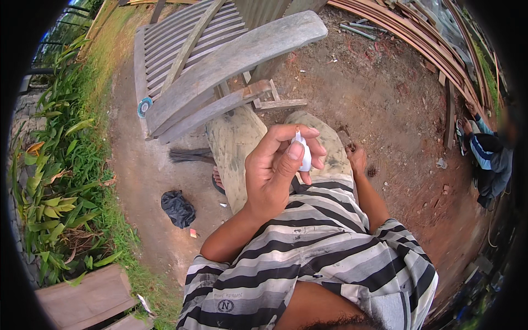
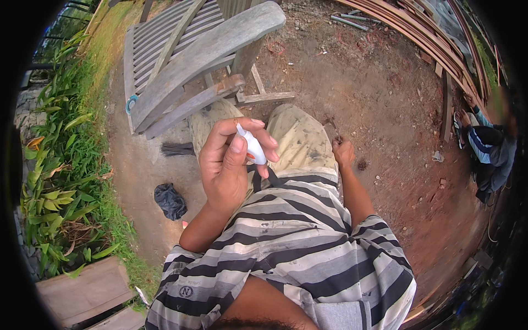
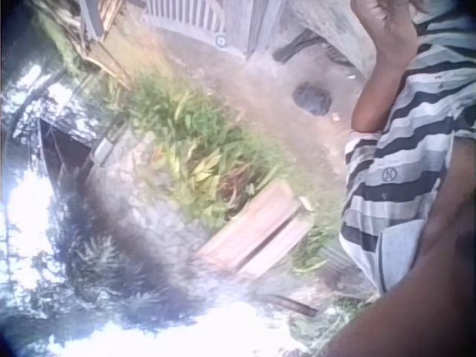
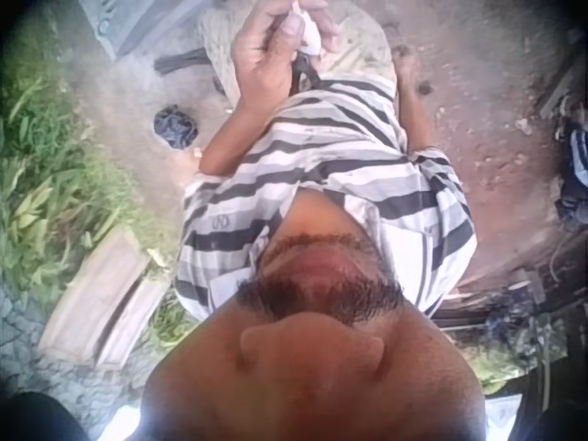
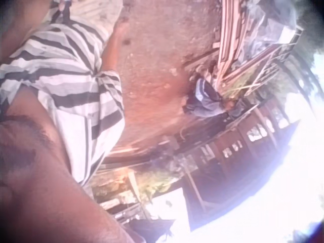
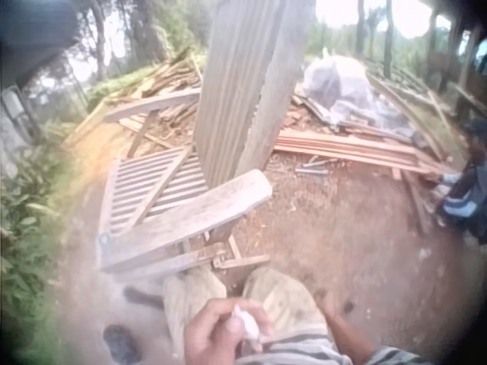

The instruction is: The person is repairing a wooden chair by removing a nail with pliers, inserting a wooden dowel, and applying glue to secure the joint.

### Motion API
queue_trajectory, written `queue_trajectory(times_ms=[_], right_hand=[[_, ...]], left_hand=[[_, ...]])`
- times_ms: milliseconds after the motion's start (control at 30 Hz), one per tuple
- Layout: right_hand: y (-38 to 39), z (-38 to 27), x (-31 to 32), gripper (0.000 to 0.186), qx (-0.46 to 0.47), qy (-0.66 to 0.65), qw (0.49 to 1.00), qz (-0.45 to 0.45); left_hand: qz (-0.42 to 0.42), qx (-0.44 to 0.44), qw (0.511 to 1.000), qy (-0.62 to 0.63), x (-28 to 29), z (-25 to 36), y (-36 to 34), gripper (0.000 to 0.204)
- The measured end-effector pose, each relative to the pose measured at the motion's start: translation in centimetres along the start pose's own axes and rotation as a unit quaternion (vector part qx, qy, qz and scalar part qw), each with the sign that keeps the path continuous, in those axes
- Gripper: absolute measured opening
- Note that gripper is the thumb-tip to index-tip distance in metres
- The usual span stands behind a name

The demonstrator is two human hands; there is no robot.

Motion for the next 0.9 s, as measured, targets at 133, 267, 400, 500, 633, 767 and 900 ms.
queue_trajectory(times_ms=[133, 267, 400, 500, 633, 767, 900], right_hand=[[-0.9, -6.2, 10.8, 0.034, 0.079, -0.056, 0.989, 0.115], [0.5, -15.1, 20.6, 0.033, 0.238, -0.237, 0.940, 0.054], [4.5, -24.2, 25.6, 0.044, 0.324, -0.357, 0.876, -0.005], [6.0, -27.1, 26.0, 0.054, 0.362, -0.495, 0.790, 0.002], [8.8, -31.9, 24.5, 0.063, 0.286, -0.682, 0.664, -0.108], [7.9, -30.8, 26.6, 0.065, 0.345, -0.551, 0.753, -0.099], [9.8, -31.7, 32.5, 0.049, 0.394, -0.230, 0.889, -0.033]], left_hand=[[0.042, 0.024, 0.998, 0.027, 0.9, -2.2, -1.8, 0.030], [0.065, 0.068, 0.995, 0.017, 0.1, -5.7, -4.8, 0.028], [0.113, 0.054, 0.989, -0.078, 0.2, -9.6, -7.4, 0.030], [0.069, 0.094, 0.990, -0.084, -1.7, -11.0, -7.7, 0.030], [0.030, 0.111, 0.992, -0.045, -4.0, -11.9, -5.7, 0.032], [0.043, 0.097, 0.994, -0.006, -3.5, -9.5, -4.8, 0.033], [-0.003, 0.061, 0.998, -0.015, -3.5, -5.6, -4.2, 0.035]])
Point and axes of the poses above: each hand's wrist, its own y-axis away from the middle knuckle, its own x-axis out of the back of the hand, z = x × y, the point moved 10 cm from there along -y, towards the middle knuckle, and after that the axes turned 5 degrees about x, right-handed, at the moved point
